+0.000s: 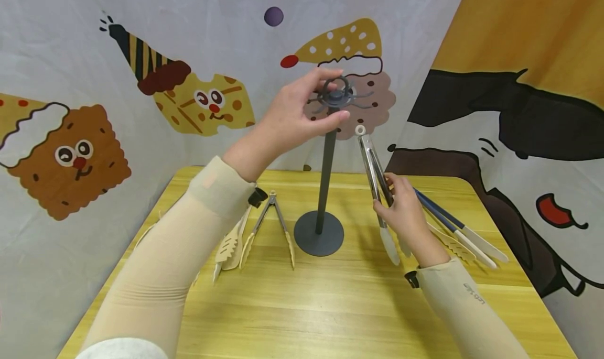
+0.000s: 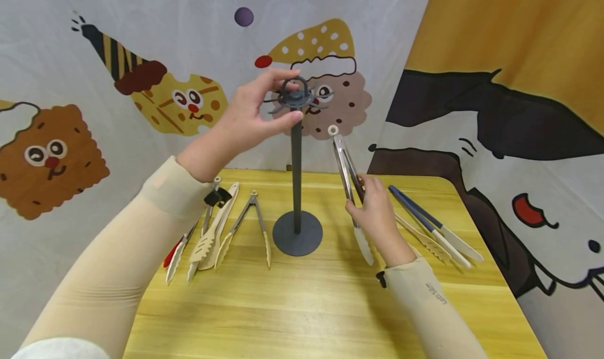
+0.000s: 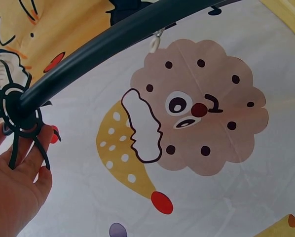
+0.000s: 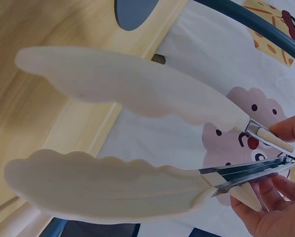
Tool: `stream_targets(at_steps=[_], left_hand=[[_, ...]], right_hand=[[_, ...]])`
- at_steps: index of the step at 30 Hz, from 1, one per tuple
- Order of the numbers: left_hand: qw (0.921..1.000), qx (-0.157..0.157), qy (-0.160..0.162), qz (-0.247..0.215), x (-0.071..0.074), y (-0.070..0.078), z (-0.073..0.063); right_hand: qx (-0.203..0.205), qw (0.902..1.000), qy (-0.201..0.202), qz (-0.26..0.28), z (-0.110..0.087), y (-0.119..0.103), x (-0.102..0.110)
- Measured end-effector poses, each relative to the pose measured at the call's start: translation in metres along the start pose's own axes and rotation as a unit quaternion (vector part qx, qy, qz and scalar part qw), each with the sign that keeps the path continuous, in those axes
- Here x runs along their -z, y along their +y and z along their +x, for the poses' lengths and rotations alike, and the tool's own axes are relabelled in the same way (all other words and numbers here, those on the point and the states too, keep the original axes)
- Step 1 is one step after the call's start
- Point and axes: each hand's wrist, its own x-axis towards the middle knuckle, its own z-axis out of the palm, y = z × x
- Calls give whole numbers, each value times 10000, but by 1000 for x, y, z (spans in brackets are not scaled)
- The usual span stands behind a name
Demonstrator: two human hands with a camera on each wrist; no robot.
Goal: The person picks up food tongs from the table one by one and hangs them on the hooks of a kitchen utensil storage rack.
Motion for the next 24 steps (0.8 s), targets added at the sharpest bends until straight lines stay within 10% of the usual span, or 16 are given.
stream_targets(at_steps=[24], left_hand=[[10000,4,36,-27,-1,0,0]], right_hand=[[411,9969,593,309,1,-12,5]])
